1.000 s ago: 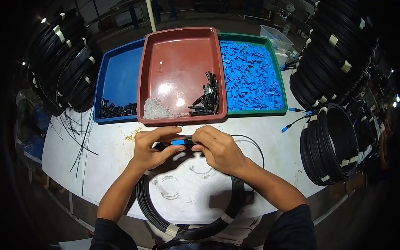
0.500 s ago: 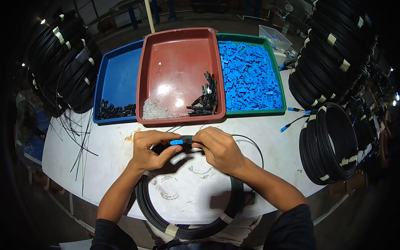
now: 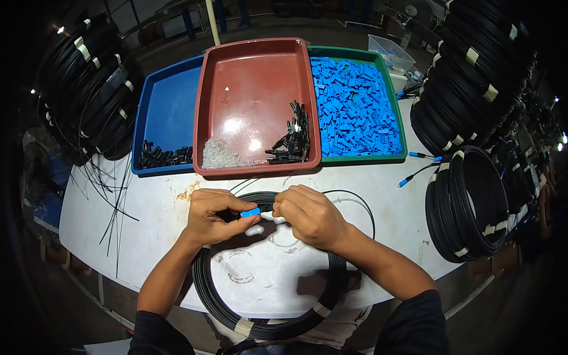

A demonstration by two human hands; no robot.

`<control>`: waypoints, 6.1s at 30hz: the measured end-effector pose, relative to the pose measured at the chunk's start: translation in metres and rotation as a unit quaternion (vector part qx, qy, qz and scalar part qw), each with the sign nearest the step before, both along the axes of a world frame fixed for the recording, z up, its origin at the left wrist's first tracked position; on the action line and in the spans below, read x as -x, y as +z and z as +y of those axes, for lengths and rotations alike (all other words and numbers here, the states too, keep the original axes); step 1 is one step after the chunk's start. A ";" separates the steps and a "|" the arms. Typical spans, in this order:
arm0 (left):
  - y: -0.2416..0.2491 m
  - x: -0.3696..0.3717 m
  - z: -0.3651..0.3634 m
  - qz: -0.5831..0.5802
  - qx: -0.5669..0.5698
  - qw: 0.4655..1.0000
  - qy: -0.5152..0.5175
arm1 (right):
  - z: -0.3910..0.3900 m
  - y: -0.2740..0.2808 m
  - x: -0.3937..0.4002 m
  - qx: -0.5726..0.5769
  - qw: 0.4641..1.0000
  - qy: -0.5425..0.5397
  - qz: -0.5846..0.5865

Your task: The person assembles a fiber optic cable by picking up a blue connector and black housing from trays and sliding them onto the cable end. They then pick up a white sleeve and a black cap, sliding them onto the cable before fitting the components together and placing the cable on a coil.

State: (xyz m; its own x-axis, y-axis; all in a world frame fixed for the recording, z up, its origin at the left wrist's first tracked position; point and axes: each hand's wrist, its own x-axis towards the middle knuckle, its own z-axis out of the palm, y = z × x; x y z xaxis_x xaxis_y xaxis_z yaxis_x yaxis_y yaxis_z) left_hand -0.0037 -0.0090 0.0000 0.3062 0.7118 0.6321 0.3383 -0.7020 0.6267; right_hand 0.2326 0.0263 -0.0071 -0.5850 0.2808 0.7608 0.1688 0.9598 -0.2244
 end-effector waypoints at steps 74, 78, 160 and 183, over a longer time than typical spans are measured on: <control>-0.003 -0.003 0.002 -0.011 0.000 1.000 0.005 | 0.000 0.002 0.007 -0.029 0.999 -0.032 -0.023; 0.002 -0.009 0.002 -0.025 0.006 1.000 0.002 | -0.004 0.007 0.007 -0.106 0.993 -0.031 -0.028; -0.004 -0.007 0.003 0.179 -0.239 0.954 -0.016 | -0.010 0.001 0.008 0.244 0.969 -0.024 0.009; -0.002 -0.005 0.003 0.150 -0.258 0.955 0.000 | -0.005 0.001 0.008 0.202 0.979 0.014 0.023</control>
State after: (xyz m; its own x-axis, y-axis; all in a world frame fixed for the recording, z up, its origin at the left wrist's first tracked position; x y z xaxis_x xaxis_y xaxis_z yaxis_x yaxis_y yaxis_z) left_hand 0.0010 -0.0063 -0.0017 0.5278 0.3297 0.7828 0.4482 -0.8910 0.0731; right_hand 0.2241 0.0214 -0.0060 -0.5646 0.5483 0.6170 0.1235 0.7952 -0.5936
